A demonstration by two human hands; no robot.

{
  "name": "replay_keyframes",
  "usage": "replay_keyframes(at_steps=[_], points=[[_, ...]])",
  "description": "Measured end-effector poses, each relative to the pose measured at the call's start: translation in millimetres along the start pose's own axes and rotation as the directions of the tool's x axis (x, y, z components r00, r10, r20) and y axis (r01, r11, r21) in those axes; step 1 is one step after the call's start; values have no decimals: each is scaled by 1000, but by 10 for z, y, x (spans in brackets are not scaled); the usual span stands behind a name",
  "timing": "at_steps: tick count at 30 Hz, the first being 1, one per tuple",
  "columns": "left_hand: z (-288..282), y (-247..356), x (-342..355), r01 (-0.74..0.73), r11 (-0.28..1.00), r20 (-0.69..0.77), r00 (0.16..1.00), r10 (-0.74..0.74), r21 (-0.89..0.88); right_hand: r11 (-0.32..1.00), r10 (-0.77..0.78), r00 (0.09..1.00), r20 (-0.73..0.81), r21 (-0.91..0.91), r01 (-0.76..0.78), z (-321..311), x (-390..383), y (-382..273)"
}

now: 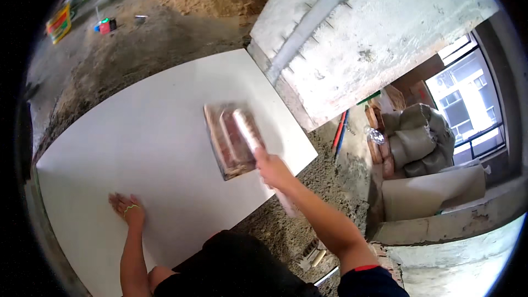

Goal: The person spreads mortar on the floor using a notched trowel, then works with another person to position a large tile. They use the trowel to tap the tile into place and a measuring tape to check the alignment against a laser level line.

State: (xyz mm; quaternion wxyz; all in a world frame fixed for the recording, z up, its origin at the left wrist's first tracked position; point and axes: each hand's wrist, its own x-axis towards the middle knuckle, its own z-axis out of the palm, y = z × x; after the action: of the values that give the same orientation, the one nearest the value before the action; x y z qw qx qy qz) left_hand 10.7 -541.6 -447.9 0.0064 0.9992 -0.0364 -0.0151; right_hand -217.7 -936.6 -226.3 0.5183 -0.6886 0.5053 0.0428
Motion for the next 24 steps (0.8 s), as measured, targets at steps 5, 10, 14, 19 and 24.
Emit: replay_keyframes(at_steps=[5, 10, 14, 19, 24], points=[[-109, 491, 87, 42, 991, 1, 999, -43, 128, 897, -430, 778, -459, -317, 309, 14, -231, 714], [80, 1172, 1, -113, 993, -193, 976, 102, -47, 937, -24, 980, -195, -347, -46, 132, 749, 619], [128, 1227, 7, -96, 995, -200, 975, 94, -3, 999, 44, 992, -121, 4, -44, -605, 879, 41], [159, 1431, 277, 103, 982, -23, 995, -101, 156, 897, -439, 731, -523, -303, 322, -317, 590, 417], [162, 1830, 614, 39, 997, -158, 987, -29, 62, 954, 46, 973, -226, -278, -110, 85, 1636, 78]])
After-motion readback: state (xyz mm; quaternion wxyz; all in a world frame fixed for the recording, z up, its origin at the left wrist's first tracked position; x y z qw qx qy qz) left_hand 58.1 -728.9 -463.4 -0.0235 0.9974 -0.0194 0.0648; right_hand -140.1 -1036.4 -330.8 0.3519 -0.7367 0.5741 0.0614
